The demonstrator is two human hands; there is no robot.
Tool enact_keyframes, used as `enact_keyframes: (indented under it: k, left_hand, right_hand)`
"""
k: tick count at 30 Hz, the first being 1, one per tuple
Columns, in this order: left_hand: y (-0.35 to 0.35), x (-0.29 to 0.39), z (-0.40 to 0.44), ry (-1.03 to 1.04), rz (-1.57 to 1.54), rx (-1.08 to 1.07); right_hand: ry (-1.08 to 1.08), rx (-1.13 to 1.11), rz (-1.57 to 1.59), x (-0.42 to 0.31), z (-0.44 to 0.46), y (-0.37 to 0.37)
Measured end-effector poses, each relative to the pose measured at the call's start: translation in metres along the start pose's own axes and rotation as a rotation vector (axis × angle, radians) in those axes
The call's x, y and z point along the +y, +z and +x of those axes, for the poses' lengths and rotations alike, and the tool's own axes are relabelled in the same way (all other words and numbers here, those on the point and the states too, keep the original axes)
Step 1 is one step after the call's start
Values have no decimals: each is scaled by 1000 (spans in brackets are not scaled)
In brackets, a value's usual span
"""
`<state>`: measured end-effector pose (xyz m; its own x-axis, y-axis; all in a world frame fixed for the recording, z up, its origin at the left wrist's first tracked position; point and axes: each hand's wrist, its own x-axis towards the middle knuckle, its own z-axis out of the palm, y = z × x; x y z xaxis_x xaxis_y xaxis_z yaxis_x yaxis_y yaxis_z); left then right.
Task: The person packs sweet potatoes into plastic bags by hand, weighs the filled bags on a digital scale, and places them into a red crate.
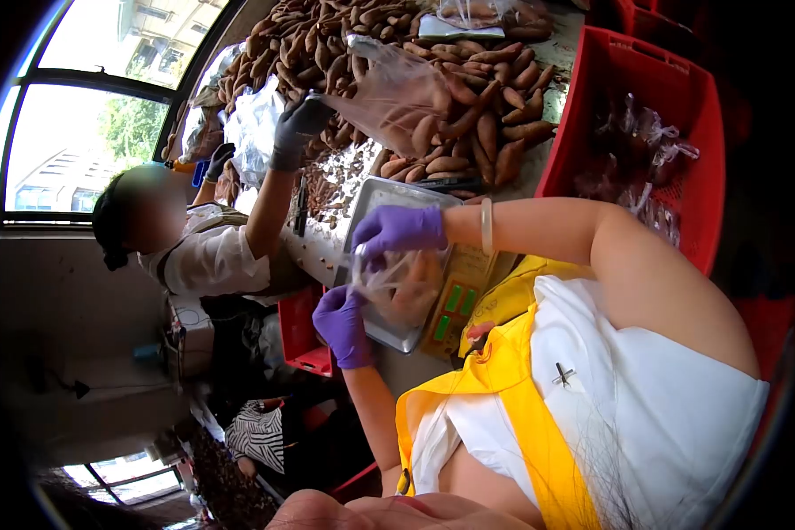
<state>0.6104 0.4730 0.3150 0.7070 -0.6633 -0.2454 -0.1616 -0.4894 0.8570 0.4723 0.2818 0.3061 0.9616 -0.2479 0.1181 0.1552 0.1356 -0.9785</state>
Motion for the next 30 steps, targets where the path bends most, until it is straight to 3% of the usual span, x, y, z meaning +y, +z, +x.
enact_keyframes:
  k: [1,2,3,4,6,8,9,10,12,13,14,15,16,17,18,20,22,24,26,27,28,30]
  left_hand:
    - [-10,-35,15,42,178,250]
    - [-18,-71,25,314,464,425]
    - [-19,-98,27,481,673,470]
    - [-14,-134,29,360,477,340]
    - [-3,-95,5,63,117,226]
    - [0,-42,-19,54,-774,-41]
    - [13,-18,-29,107,-1072,-252]
    - [11,-16,-26,-51,-1312,-335]
    - [8,-41,-2,-286,-1797,-421]
    - [10,-73,13,-432,-1886,-316]
    - [17,-107,23,-449,-1785,-239]
    - [22,-114,23,-385,-1797,-253]
    - [28,-121,22,-321,-1809,-267]
    - [30,-116,14,-258,-1745,-280]
    - [34,-101,6,-222,-1690,-299]
    - [43,-65,-4,-155,-1426,-303]
    - [53,-30,-11,-70,-1141,-307]
    - [61,-1,-19,28,-885,-326]
    - [68,23,-28,133,-679,-342]
    - [70,36,-33,185,-594,-344]
    - [71,47,-36,236,-519,-350]
    - [75,68,-43,341,-384,-369]
  right_hand:
    - [140,-133,291,24,-10,-33]
    - [188,-149,-33,50,-27,-48]
    - [73,-96,-416,68,-46,-42]
    - [-47,-238,-689,76,-55,-38]
    - [-478,-237,-1053,66,-55,-37]
    - [-483,-16,-764,83,-46,-37]
    - [-324,-34,-713,92,-45,-43]
    - [-74,-51,-606,93,-49,-50]
    - [152,62,-354,85,-71,-62]
    - [178,27,-399,77,-81,-59]
    - [123,-29,-552,86,-87,-48]
    - [206,-103,-480,66,-95,-31]
    - [242,-182,-339,64,-92,-21]
    - [82,-150,118,81,-83,-9]
    - [-132,-125,345,86,-64,1]
    - [-36,2,472,48,-43,10]
    - [146,71,213,25,-27,10]
    - [-90,108,-176,27,-12,23]
    - [-381,-51,10,68,20,44]
    - [-315,-156,178,70,19,41]
    - [-262,18,134,73,10,32]
    - [4,93,-279,83,-13,-5]
